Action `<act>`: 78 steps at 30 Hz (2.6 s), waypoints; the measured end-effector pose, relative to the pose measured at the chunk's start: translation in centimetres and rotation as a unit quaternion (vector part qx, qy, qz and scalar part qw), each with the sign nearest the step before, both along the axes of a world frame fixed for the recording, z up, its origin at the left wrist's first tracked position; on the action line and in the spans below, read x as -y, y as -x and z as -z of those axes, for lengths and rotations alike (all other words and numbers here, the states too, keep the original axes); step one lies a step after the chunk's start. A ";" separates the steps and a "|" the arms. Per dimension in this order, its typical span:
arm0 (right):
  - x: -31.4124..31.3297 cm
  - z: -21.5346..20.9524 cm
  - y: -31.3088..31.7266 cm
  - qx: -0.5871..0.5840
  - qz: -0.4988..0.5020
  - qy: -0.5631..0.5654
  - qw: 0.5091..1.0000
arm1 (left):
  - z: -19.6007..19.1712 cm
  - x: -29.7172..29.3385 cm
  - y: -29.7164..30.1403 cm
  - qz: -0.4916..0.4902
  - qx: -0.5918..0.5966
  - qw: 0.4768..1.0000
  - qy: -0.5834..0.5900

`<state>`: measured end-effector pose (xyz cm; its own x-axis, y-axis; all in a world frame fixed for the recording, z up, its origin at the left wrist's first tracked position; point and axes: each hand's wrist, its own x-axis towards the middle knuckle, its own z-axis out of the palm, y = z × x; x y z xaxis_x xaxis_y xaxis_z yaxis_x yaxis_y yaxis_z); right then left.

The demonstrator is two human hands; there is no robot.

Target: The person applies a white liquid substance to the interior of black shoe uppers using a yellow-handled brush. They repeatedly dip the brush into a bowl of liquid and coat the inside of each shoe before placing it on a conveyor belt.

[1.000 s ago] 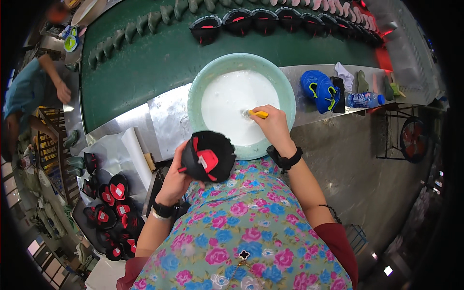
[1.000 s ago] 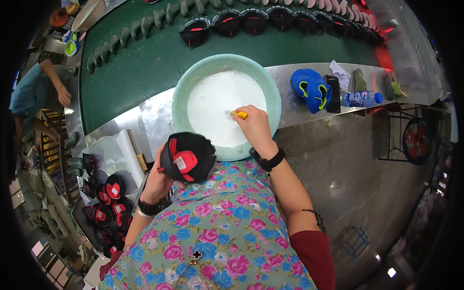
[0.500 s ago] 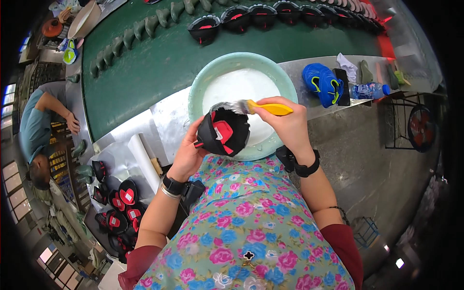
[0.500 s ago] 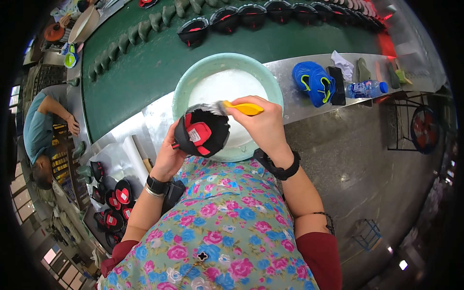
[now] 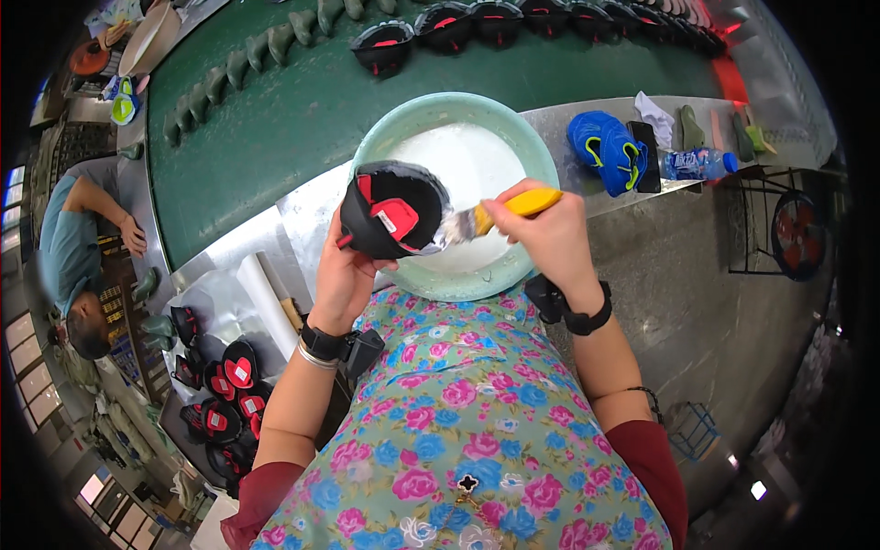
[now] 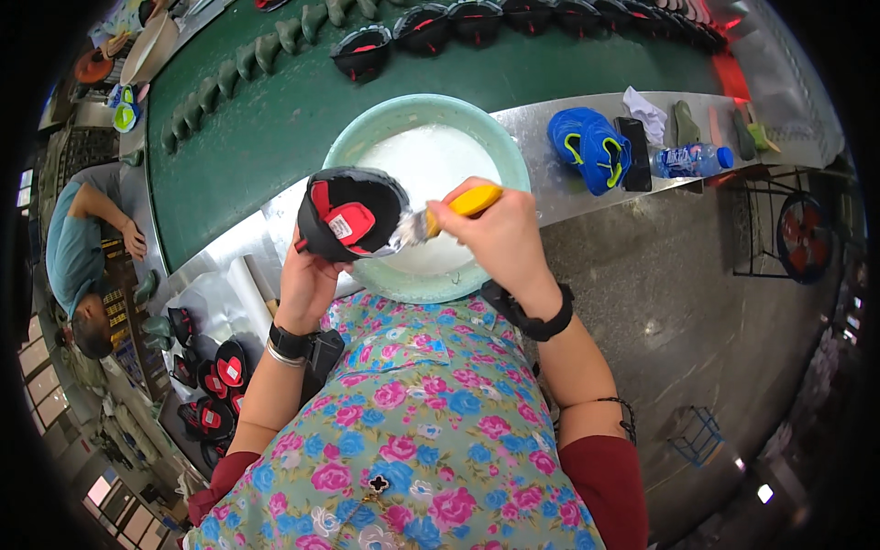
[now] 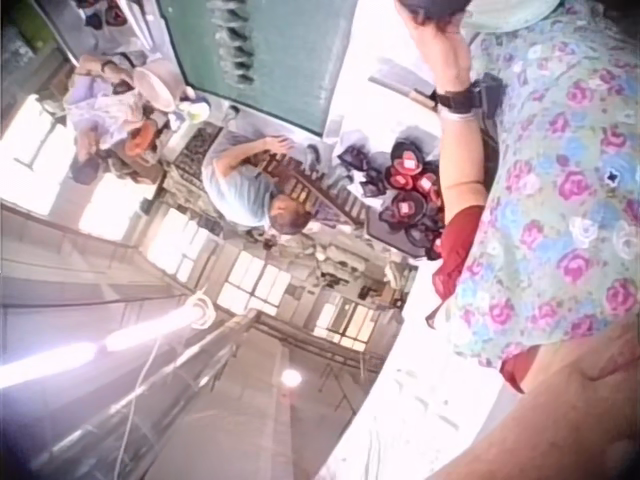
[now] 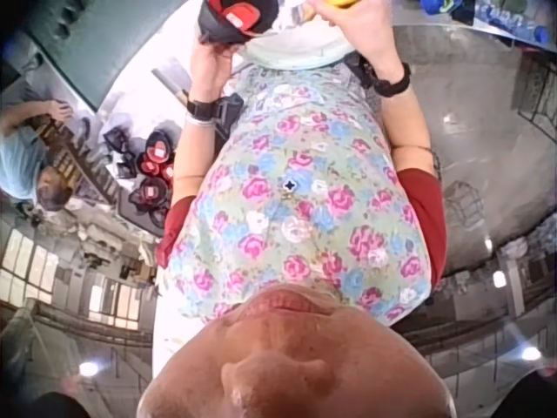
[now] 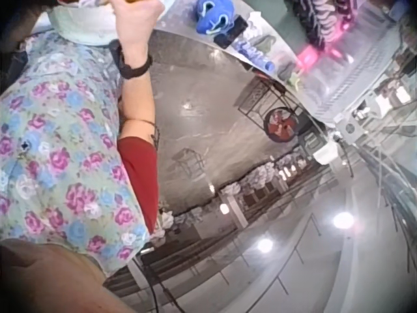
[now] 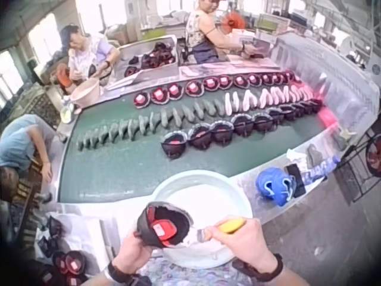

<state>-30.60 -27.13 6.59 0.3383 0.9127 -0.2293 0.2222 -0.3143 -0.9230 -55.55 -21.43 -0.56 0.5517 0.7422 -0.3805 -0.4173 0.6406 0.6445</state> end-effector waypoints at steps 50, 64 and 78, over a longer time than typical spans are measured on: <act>-6.3 0.6 -0.5 0.019 0.040 -0.136 0.990 | -8.3 3.1 36.8 -0.216 -0.663 0.717 0.019; -1.7 -2.1 2.1 0.040 -0.026 -0.134 0.990 | 12.5 5.2 44.6 -0.290 -0.425 0.830 0.217; -4.3 -3.8 12.6 0.349 -0.272 -0.255 0.860 | -6.9 -4.0 5.6 -0.032 -0.067 0.997 -0.024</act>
<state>-43.25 -22.83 10.42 -0.2780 0.9007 0.3339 0.7635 0.4181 -0.4922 -61.11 -17.46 6.33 0.4501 0.7932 -0.4102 -0.3645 0.5825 0.7265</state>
